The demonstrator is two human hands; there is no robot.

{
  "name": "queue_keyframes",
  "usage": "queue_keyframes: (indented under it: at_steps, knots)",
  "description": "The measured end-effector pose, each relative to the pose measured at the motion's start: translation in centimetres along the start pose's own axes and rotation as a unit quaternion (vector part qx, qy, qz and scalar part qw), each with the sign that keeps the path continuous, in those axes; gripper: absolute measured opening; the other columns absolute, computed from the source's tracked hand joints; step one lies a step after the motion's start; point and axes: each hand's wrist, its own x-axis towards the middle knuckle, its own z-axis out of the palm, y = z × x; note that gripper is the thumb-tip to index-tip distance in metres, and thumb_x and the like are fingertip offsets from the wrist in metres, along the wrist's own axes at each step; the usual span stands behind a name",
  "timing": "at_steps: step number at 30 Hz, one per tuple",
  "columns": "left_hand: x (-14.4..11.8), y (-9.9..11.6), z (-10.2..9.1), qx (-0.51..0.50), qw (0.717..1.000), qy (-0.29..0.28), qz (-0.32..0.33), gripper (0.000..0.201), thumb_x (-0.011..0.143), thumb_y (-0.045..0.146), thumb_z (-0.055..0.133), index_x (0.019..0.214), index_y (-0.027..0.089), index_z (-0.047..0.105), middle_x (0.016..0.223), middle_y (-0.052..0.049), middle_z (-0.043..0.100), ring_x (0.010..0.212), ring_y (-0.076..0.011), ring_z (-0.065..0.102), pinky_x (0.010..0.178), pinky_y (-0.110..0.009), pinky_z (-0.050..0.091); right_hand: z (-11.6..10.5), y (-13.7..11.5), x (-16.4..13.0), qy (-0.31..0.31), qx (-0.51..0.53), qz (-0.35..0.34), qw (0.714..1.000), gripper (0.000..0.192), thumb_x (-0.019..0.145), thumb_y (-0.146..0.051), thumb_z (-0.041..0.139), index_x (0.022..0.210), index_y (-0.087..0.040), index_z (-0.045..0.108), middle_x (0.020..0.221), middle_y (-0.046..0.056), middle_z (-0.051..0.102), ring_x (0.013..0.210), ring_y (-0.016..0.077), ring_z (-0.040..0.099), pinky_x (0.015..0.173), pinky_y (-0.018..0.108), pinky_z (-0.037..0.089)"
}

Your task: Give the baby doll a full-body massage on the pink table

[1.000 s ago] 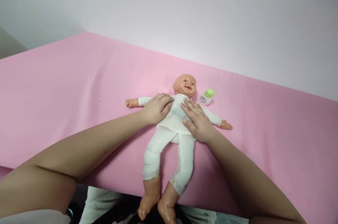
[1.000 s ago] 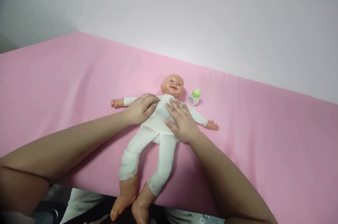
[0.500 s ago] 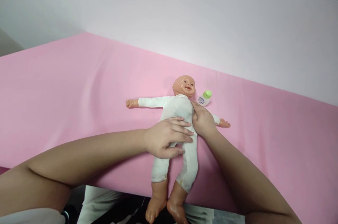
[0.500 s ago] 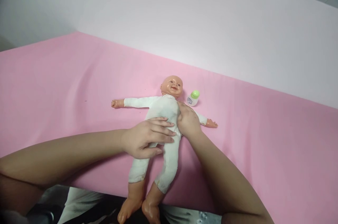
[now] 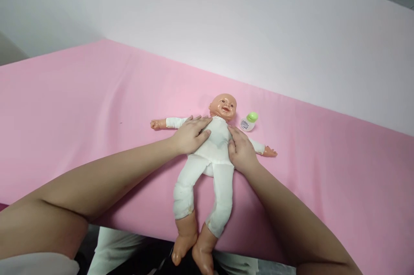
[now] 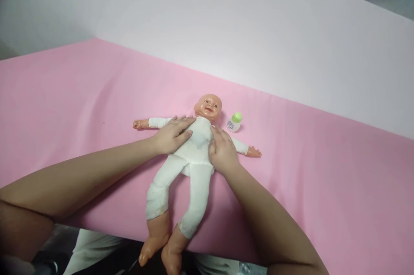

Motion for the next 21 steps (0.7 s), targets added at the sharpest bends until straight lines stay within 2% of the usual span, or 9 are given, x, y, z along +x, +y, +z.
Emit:
queue_keyframes:
  at_steps: [3, 6, 9, 11, 13, 16, 21]
  knots:
    - [0.0, 0.0, 0.0, 0.001, 1.0, 0.001, -0.01, 0.067, 0.11, 0.049, 0.033, 0.166, 0.016, 0.047, 0.17, -0.011, 0.049, 0.162, -0.0358, 0.04, 0.136, -0.064, 0.022, -0.2, -1.2, -0.7, 0.004, 0.018, -0.053, 0.998, 0.053, 0.103, -0.023, 0.048, 0.154, -0.018, 0.062, 0.166, 0.016, 0.054, 0.157, 0.0329, 0.048, 0.131, 0.06, 0.041]
    - [0.0, -0.1, 0.1, -0.004, 1.0, 0.001, -0.012, 0.065, 0.11, 0.047, 0.031, 0.165, 0.018, 0.048, 0.169, -0.009, 0.051, 0.162, -0.0345, 0.04, 0.136, -0.063, 0.024, -0.9, -3.3, -1.7, -0.031, 0.037, -0.171, 0.984, 0.048, 0.105, -0.032, 0.053, 0.151, -0.022, 0.064, 0.163, 0.013, 0.058, 0.16, 0.0322, 0.044, 0.134, 0.062, 0.033]
    - [0.0, -0.1, 0.1, -0.003, 1.0, -0.002, -0.018, 0.067, 0.109, 0.046, 0.03, 0.166, 0.014, 0.047, 0.169, -0.011, 0.051, 0.163, -0.0354, 0.038, 0.136, -0.062, 0.023, -1.5, -5.8, -2.7, -0.114, 0.063, -0.326, 0.936, 0.049, 0.105, -0.045, 0.056, 0.146, -0.022, 0.067, 0.157, 0.012, 0.065, 0.158, 0.0303, 0.048, 0.136, 0.059, 0.027]
    - [0.1, -0.1, 0.1, -0.002, 1.0, -0.004, -0.018, 0.068, 0.109, 0.046, 0.03, 0.166, 0.013, 0.047, 0.169, -0.011, 0.05, 0.163, -0.0355, 0.037, 0.137, -0.061, 0.022, -1.6, -7.0, -3.3, -0.151, 0.075, -0.38, 0.91, 0.054, 0.105, -0.055, 0.054, 0.143, -0.02, 0.069, 0.156, 0.012, 0.066, 0.158, 0.03, 0.048, 0.137, 0.055, 0.026]
    - [0.1, -0.1, 0.1, -0.002, 1.0, -0.006, -0.015, 0.068, 0.109, 0.046, 0.029, 0.166, 0.013, 0.046, 0.17, -0.011, 0.049, 0.163, -0.0353, 0.037, 0.137, -0.061, 0.022, -1.7, -7.4, -3.5, -0.168, 0.071, -0.386, 0.904, 0.062, 0.104, -0.065, 0.052, 0.144, -0.02, 0.068, 0.158, 0.013, 0.064, 0.159, 0.0302, 0.046, 0.137, 0.053, 0.025]
    - [0.1, -0.3, 0.2, -0.003, 1.0, -0.01, -0.008, 0.067, 0.11, 0.046, 0.03, 0.165, 0.012, 0.047, 0.17, -0.013, 0.049, 0.163, -0.0355, 0.037, 0.136, -0.061, 0.023, -1.7, -6.6, -3.1, -0.186, 0.041, -0.345, 0.919, 0.072, 0.104, -0.073, 0.049, 0.152, -0.022, 0.063, 0.164, 0.012, 0.058, 0.161, 0.0311, 0.043, 0.138, 0.055, 0.021]
    - [0.0, -0.4, 0.3, 0.002, 1.0, -0.01, 0.003, 0.066, 0.111, 0.047, 0.03, 0.166, 0.014, 0.047, 0.171, -0.014, 0.047, 0.163, -0.0343, 0.038, 0.136, -0.059, 0.024, -2.1, -3.7, -1.3, -0.19, -0.003, -0.259, 0.947, 0.073, 0.105, -0.069, 0.053, 0.163, -0.025, 0.052, 0.172, 0.013, 0.048, 0.166, 0.0352, 0.033, 0.137, 0.065, 0.019]
